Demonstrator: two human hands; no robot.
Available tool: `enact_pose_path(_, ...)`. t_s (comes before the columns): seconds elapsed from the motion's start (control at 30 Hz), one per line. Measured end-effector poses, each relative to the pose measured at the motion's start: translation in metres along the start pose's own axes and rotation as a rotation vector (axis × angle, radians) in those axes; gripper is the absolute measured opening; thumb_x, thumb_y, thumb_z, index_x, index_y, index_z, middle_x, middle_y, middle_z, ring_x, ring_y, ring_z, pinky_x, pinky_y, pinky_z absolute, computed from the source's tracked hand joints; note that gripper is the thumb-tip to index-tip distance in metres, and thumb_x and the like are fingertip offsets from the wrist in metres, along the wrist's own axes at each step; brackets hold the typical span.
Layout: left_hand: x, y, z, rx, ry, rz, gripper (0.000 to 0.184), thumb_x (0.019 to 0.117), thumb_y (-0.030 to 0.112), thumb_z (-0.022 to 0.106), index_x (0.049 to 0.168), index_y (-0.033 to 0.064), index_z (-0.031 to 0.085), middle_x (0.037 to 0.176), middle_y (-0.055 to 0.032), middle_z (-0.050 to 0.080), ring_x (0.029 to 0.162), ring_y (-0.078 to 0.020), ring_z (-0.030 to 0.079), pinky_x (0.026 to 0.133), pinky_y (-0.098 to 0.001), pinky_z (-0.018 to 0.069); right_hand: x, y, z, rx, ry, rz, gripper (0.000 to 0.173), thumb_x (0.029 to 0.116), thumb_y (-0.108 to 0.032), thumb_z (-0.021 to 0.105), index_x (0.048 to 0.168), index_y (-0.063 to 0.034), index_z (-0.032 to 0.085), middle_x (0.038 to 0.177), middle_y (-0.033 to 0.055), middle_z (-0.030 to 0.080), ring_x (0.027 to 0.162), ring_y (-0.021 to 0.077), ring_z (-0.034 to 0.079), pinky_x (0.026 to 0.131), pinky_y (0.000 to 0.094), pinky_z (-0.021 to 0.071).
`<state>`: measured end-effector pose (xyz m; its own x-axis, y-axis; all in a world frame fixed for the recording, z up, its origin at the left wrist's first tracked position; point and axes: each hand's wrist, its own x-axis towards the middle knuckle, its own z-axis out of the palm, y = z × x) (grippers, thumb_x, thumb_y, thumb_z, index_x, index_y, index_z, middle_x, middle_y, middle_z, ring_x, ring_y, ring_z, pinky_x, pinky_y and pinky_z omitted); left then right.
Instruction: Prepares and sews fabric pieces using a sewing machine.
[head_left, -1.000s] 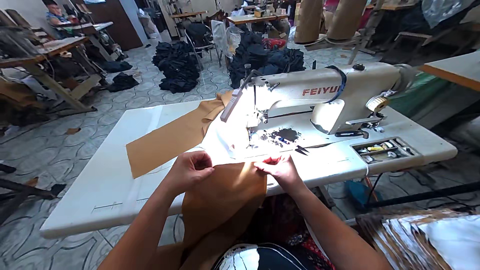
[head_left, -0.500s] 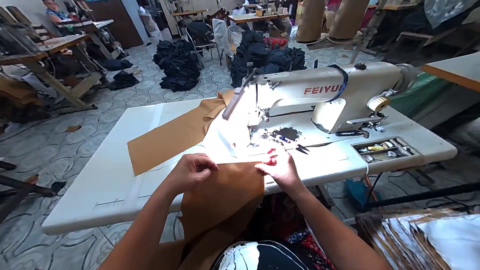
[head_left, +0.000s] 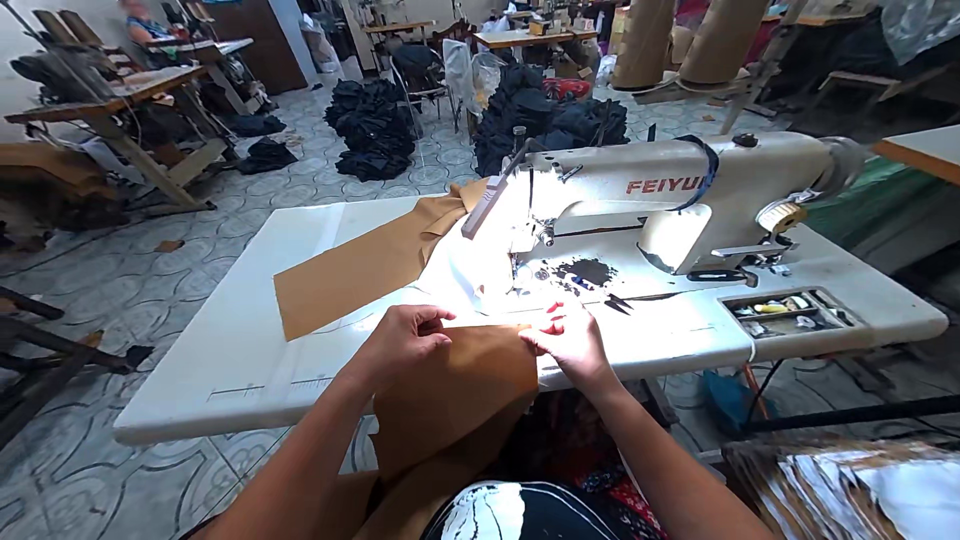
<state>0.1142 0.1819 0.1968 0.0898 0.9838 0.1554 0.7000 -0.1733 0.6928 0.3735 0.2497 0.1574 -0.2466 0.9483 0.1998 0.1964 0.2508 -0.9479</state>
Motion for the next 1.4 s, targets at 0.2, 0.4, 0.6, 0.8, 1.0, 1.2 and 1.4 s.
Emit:
enact_pose_path(0.2, -0.002, -0.002, 0.0, -0.004, 0.01, 0.038, 0.019, 0.0862, 0.004, 0.075, 0.105, 0.0011, 0.074, 0.082, 0.0009, 0.068, 0.073, 0.0022, 0.059, 0.071, -0.0162, 0.0501, 0.0, -0.001, 0.0, 0.003, -0.008, 0.002, 0.041, 0.0774, -0.005, 0.086, 0.107, 0.0049, 0.06, 0.073, 0.0028, 0.064, 0.06, 0.0055, 0.063, 0.063, 0.0233, 0.0575)
enact_pose_path(0.4, -0.002, -0.007, 0.001, -0.058, 0.007, 0.051, 0.006, 0.087, 0.004, 0.073, 0.092, 0.0011, 0.075, 0.087, -0.0004, 0.07, 0.08, 0.0034, 0.064, 0.076, -0.0146, 0.0537, -0.001, -0.002, 0.001, -0.021, 0.007, 0.011, 0.039, 0.0781, -0.007, 0.085, 0.106, 0.0043, 0.06, 0.072, 0.0026, 0.065, 0.059, 0.005, 0.063, 0.062, 0.0225, 0.0575)
enact_pose_path(0.6, -0.008, -0.005, 0.004, 0.104, -0.019, 0.155, 0.014, 0.0968, 0.009, 0.061, 0.099, -0.0003, 0.071, 0.085, -0.0057, 0.069, 0.077, -0.0057, 0.063, 0.075, -0.0243, 0.053, -0.01, -0.001, 0.0, -0.001, 0.061, -0.12, 0.036, 0.0775, -0.007, 0.083, 0.103, 0.0027, 0.06, 0.071, -0.0003, 0.064, 0.06, 0.0027, 0.062, 0.061, 0.0206, 0.0564)
enact_pose_path(0.8, -0.075, -0.016, 0.061, 0.382, 0.147, 0.447, 0.017, 0.0942, 0.012, 0.055, 0.095, 0.0026, 0.069, 0.07, -0.0097, 0.069, 0.059, -0.0245, 0.069, 0.051, -0.0433, 0.0568, -0.078, 0.027, -0.012, -0.012, 0.036, -0.192, 0.031, 0.0773, -0.011, 0.081, 0.1, -0.0002, 0.062, 0.073, -0.0055, 0.069, 0.063, -0.0036, 0.063, 0.062, 0.0152, 0.0537)
enact_pose_path(1.0, -0.099, -0.03, 0.099, 0.224, -0.136, 0.319, 0.01, 0.0962, 0.012, 0.062, 0.1, 0.004, 0.068, 0.074, -0.0093, 0.069, 0.064, -0.0252, 0.071, 0.057, -0.0467, 0.0591, -0.119, 0.076, -0.014, 0.069, -0.012, 0.008, 0.029, 0.0731, -0.004, 0.082, 0.093, -0.0052, 0.061, 0.071, -0.0052, 0.067, 0.061, -0.0006, 0.063, 0.06, 0.0187, 0.0553)
enact_pose_path(1.2, 0.024, 0.008, 0.031, 0.169, -0.416, 0.084, 0.028, 0.1059, 0.017, 0.053, 0.111, -0.0061, 0.067, 0.091, -0.0199, 0.068, 0.085, -0.0298, 0.065, 0.082, -0.0492, 0.0524, -0.017, 0.022, -0.032, -0.261, 0.075, -0.082, 0.038, 0.0819, -0.014, 0.08, 0.109, 0.0071, 0.064, 0.079, 0.0071, 0.068, 0.069, 0.0111, 0.064, 0.068, 0.0303, 0.0558)
enact_pose_path(1.4, 0.098, -0.001, 0.033, 0.46, -0.537, 0.012, 0.021, 0.1038, 0.017, 0.059, 0.103, -0.0012, 0.07, 0.09, -0.0167, 0.067, 0.09, -0.0308, 0.065, 0.085, -0.0511, 0.0492, 0.046, 0.026, -0.018, -0.599, -0.065, -0.068, 0.029, 0.0901, -0.011, 0.072, 0.113, 0.0046, 0.064, 0.092, 0.0189, 0.069, 0.087, 0.0345, 0.069, 0.081, 0.0527, 0.0543)
